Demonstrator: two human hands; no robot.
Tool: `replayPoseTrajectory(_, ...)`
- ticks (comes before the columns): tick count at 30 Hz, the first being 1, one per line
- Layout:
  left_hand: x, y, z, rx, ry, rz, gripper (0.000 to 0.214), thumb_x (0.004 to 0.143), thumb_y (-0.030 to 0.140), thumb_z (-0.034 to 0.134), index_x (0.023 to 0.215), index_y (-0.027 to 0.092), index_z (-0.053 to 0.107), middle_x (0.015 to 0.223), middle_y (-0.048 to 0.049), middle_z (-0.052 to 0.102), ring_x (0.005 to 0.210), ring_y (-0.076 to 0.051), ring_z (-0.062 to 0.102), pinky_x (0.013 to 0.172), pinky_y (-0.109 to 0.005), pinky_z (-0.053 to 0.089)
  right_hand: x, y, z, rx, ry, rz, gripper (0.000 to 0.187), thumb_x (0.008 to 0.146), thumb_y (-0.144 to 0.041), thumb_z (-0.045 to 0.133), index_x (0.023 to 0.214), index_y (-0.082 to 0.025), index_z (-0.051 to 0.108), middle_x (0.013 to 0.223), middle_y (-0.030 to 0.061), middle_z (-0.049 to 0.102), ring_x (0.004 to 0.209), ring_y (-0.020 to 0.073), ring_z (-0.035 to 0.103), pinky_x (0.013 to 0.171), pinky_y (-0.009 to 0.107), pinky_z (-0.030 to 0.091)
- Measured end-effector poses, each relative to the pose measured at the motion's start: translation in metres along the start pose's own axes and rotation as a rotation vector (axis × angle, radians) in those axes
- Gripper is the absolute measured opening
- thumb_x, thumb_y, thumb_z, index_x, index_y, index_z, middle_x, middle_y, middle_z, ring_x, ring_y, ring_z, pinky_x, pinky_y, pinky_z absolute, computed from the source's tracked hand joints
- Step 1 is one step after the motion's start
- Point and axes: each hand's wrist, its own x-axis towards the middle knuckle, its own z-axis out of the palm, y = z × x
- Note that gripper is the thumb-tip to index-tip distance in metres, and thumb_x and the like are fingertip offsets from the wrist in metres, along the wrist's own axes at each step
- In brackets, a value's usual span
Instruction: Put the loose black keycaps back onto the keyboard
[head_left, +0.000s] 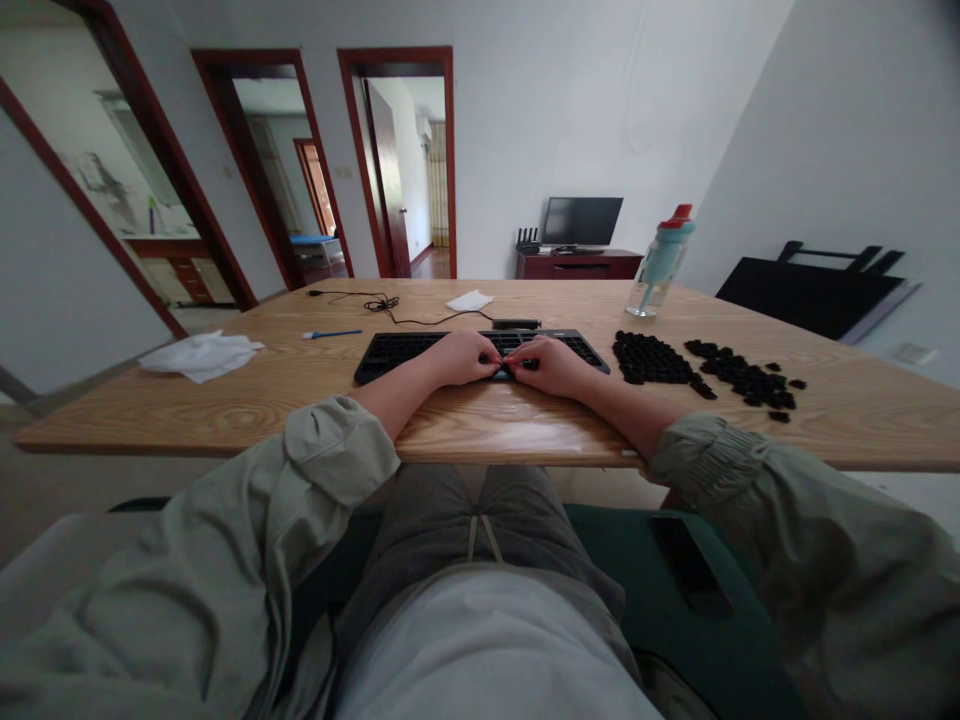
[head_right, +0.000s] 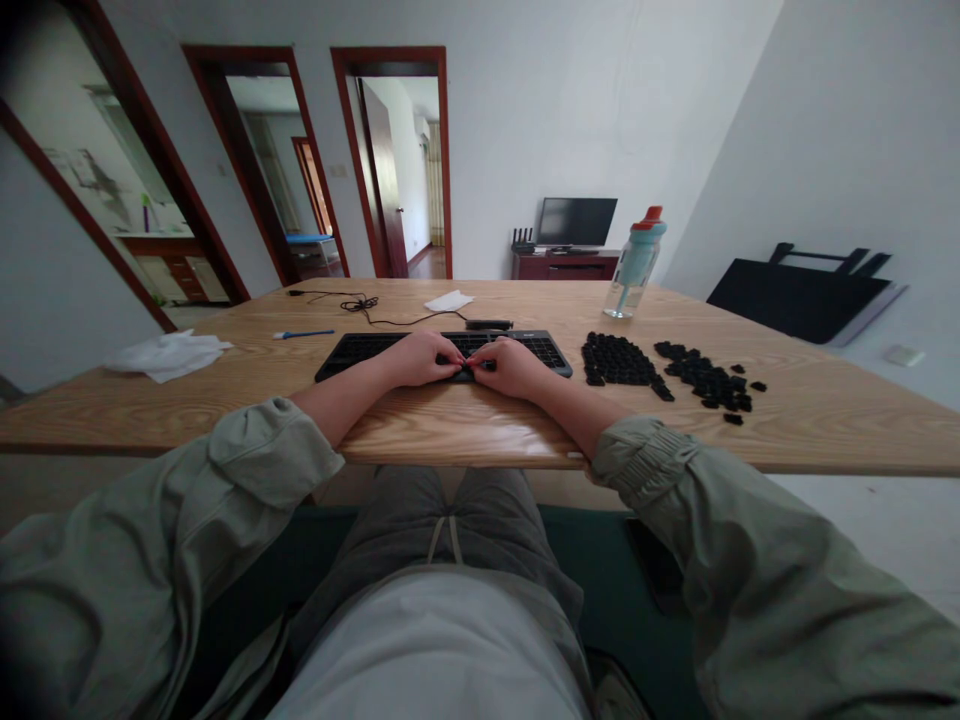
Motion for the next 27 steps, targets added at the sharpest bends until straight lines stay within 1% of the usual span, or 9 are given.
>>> replayPoseTrajectory(3,0.0,0.003,-0.002,0.104,-0.007,0.08,0.023,0.084,0.025,0.058,0.089,0.021,0.08,0.09,-0.0049,0.077,0.086,-0.02,0.066,0.086,-0.029,0.048,-0.003,0.003,0.002,-0.016,0.028,-0.041,0.027,0.077,-0.019,0.065,0.099,-0.019,0.08,0.101,0.0076,0.079,0.093,0.0241,0.071,0.096,0.041,0.05)
replayPoseTrajectory(6,-0.001,0.004,-0.002,0.137,0.004,0.133,0.022,0.082,0.024,0.058,0.088,0.021,0.08,0.09,-0.0059,0.077,0.088,-0.021,0.066,0.093,-0.032,0.047,-0.004,0.005,0.004,-0.021,0.031,-0.065,0.027,0.076,-0.02,0.065,0.099,-0.02,0.08,0.103,0.0081,0.078,0.096,0.0252,0.07,0.098,0.044,0.048)
replayPoseTrajectory(11,-0.002,0.001,0.002,0.071,0.011,0.137,0.022,0.082,0.024,0.059,0.089,0.021,0.08,0.092,-0.0057,0.078,0.091,-0.021,0.067,0.094,-0.032,0.049,-0.004,0.006,0.004,0.011,0.033,-0.055,0.025,0.078,-0.021,0.064,0.097,-0.021,0.08,0.103,0.0065,0.078,0.098,0.0249,0.07,0.1,0.044,0.047)
replayPoseTrajectory(14,-0.004,-0.005,-0.001,-0.014,0.043,0.141,0.022,0.081,0.022,0.06,0.09,0.021,0.08,0.096,-0.0045,0.078,0.094,-0.02,0.067,0.095,-0.031,0.048,-0.005,0.003,0.002,0.029,0.024,-0.041,0.028,0.077,-0.02,0.064,0.101,-0.021,0.079,0.107,0.0069,0.077,0.1,0.0247,0.07,0.099,0.042,0.048)
replayPoseTrajectory(16,-0.006,-0.011,-0.006,-0.094,0.119,0.08,0.025,0.081,0.023,0.059,0.096,0.019,0.08,0.099,-0.0047,0.077,0.093,-0.02,0.068,0.09,-0.03,0.05,-0.005,0.001,0.0,0.035,0.041,-0.021,0.032,0.075,-0.019,0.064,0.103,-0.02,0.078,0.107,0.0077,0.077,0.099,0.0241,0.07,0.095,0.038,0.051)
replayPoseTrajectory(19,-0.009,-0.021,-0.015,-0.174,0.265,-0.088,0.03,0.081,0.024,0.059,0.102,0.015,0.078,0.095,-0.0059,0.077,0.082,-0.018,0.067,0.077,-0.029,0.051,-0.005,-0.003,-0.002,-0.019,0.086,-0.022,0.035,0.076,-0.02,0.063,0.109,-0.018,0.077,0.107,0.0088,0.075,0.1,0.0245,0.069,0.094,0.038,0.052)
replayPoseTrajectory(21,-0.011,-0.024,-0.019,-0.183,0.294,-0.153,0.029,0.08,0.024,0.059,0.1,0.014,0.078,0.091,-0.0057,0.076,0.078,-0.017,0.066,0.073,-0.028,0.051,-0.004,-0.006,-0.003,-0.067,0.08,-0.048,0.034,0.078,-0.021,0.063,0.11,-0.019,0.077,0.109,0.0091,0.074,0.102,0.0249,0.067,0.096,0.039,0.051)
replayPoseTrajectory(23,-0.011,-0.023,-0.021,-0.174,0.239,-0.152,0.027,0.08,0.024,0.061,0.097,0.015,0.079,0.088,-0.0049,0.076,0.077,-0.017,0.066,0.072,-0.027,0.05,-0.003,-0.009,-0.004,-0.104,0.047,-0.074,0.033,0.08,-0.022,0.062,0.109,-0.02,0.077,0.111,0.009,0.073,0.103,0.0251,0.067,0.097,0.039,0.051)
replayPoseTrajectory(27,-0.01,-0.016,-0.02,-0.122,0.056,-0.084,0.028,0.081,0.027,0.062,0.1,0.018,0.079,0.09,-0.0035,0.077,0.079,-0.017,0.067,0.075,-0.026,0.049,-0.001,-0.014,-0.006,-0.151,-0.023,-0.091,0.032,0.081,-0.022,0.062,0.107,-0.019,0.079,0.115,0.0106,0.073,0.104,0.0262,0.067,0.098,0.041,0.05)
